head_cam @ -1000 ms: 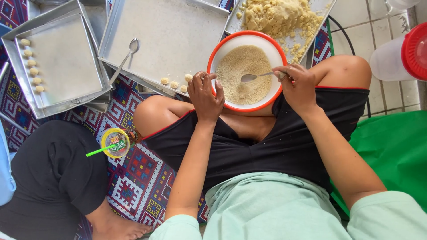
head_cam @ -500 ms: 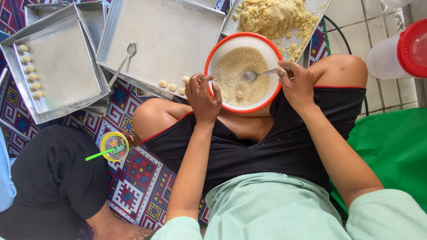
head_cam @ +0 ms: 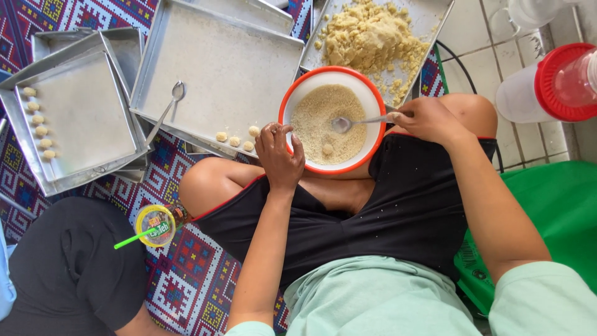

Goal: A person sits on the floor and manually rolls small pieces of dough into balls, coats them in a mixture using a spoon, and arranges them on a baking tray.

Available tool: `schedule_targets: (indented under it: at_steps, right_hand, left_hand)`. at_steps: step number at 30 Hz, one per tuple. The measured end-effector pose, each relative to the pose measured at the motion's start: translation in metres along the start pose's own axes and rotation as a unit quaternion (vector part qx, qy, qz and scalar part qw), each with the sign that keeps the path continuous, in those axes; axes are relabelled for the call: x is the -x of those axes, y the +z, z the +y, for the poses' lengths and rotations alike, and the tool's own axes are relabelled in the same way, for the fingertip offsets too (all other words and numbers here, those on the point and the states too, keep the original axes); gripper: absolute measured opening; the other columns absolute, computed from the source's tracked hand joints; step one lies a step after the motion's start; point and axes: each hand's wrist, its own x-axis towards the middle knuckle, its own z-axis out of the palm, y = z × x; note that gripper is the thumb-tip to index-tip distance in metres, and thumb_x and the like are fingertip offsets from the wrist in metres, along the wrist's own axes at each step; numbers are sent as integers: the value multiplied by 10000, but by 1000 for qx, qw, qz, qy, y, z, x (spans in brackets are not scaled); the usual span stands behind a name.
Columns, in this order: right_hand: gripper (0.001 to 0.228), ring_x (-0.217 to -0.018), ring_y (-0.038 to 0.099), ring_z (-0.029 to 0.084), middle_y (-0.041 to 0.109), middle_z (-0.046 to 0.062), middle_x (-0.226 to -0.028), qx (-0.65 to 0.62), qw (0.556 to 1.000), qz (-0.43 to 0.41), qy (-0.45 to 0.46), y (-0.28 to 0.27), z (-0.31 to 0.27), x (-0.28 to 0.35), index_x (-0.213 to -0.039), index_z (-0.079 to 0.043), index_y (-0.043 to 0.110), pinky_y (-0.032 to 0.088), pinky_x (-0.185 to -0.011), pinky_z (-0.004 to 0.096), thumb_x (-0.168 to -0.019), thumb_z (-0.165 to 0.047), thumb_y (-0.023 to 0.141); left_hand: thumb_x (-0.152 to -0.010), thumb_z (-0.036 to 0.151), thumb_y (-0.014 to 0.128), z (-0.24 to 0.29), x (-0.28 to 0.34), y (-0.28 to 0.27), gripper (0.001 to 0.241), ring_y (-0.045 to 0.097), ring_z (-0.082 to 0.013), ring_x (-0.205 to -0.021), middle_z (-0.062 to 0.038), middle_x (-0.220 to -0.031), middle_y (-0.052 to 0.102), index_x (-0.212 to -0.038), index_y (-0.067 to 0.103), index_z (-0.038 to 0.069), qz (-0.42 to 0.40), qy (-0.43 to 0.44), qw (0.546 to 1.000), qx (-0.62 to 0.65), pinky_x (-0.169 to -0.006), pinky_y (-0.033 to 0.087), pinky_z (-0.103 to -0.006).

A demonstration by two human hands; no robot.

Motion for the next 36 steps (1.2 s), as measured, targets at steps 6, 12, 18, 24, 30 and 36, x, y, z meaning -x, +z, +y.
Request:
schedule_targets:
  at_steps: [6,12,18,24,30,36]
  right_hand:
    - [417,-1033,660,544,752,275,-1049,10,996,86,-10,-13,45,-35,-1171,-7,776,508,-893,655,-1007,-356,616]
    - [323,-842,754,260,742,-33,-1003,203,930,305,25,28,177,-176,-1195,-323,798,645,-670,397,-876,-286,763]
    - [382,-942,748,334,722,31,-1154,212,931,296,11,33,174,-208,-1278,-246,774,640,-720,474,-899,-220,738]
    - [299,-1002,730,301,723,53,-1070,237,929,283,-4,22,151,-202,-1201,-166,795,634,-777,424,-903,-172,774]
    - [274,-984,717,337,695,91,-1026,184,934,306,-4,23,137,-195,-1159,-77,768,627,-762,463,-894,-136,798]
    - [272,-970,717,307,689,100,-1029,189,934,303,-12,21,128,-190,-1177,-67,773,623,-767,422,-914,-129,803]
  left_hand:
    - [-922,223,581,-1,-3,1,138,599,-293,-924,-72,-1056,577,-1028,653,173,-1,-3,1000,-3,-815,479,-404]
    - [-908,217,584,-4,-4,6,157,604,-286,-959,-66,-1056,577,-1041,658,180,-9,7,1000,4,-831,478,-398]
    - [-909,202,601,4,-4,1,138,616,-291,-980,-68,-1038,577,-1030,655,164,-32,15,999,24,-837,482,-394]
    - [-910,204,596,4,-7,7,133,610,-270,-956,-51,-1047,576,-1020,663,172,-31,15,999,22,-817,481,-385]
    - [-904,183,610,9,-20,12,145,617,-280,-957,-62,-1057,591,-1036,670,169,-26,18,998,46,-820,487,-399]
    - [-938,167,618,28,-34,6,100,633,-300,-1032,-73,-1080,591,-1025,659,138,-97,-63,974,197,-880,514,-396]
